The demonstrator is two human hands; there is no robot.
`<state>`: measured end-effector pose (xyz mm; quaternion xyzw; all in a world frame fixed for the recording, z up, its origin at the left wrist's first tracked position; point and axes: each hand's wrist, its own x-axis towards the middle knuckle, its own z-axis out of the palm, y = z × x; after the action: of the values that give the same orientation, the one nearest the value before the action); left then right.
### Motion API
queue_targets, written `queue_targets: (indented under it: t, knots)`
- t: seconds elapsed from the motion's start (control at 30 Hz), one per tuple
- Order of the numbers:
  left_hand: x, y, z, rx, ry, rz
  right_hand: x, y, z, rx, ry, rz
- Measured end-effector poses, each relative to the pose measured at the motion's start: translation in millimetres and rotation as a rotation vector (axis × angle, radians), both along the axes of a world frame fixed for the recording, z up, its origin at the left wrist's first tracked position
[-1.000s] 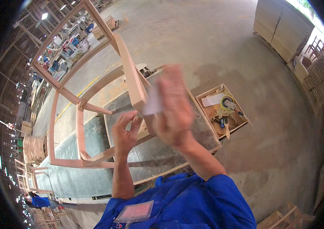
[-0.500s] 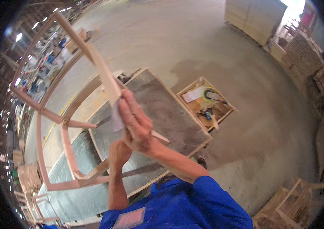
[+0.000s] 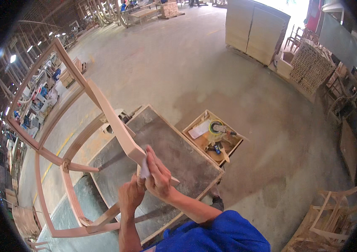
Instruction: The person sands a wooden chair frame with a sanding block, focusing on the legs and curved backrest. They rotate the chair to access different sides and continue smoothing the surfaces.
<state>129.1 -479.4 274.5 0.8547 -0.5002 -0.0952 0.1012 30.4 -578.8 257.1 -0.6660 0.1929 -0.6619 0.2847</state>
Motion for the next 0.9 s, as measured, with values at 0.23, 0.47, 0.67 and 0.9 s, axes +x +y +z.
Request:
queue_targets:
  t: [0.23, 0.47, 0.67, 0.9]
  knots:
    - [8.1, 12.0, -17.2, -0.043, -0.045, -0.082, 4.6, -14.0, 50.5, -0.085, -0.036, 0.052]
    - [-1.0, 1.5, 5.2, 0.033, 0.039, -0.04, 7.4, 9.6, -25.7, -0.032, -0.036, -0.076]
    - [11.0, 15.1, -15.7, 0.001, -0.019, -0.112, 18.5, -11.2, 40.9, -0.116, -0.096, -0.04]
    - [-1.6, -2.7, 9.7, 0.023, 0.013, -0.054, 10.4, 11.4, -32.3, 0.001, -0.074, -0.016]
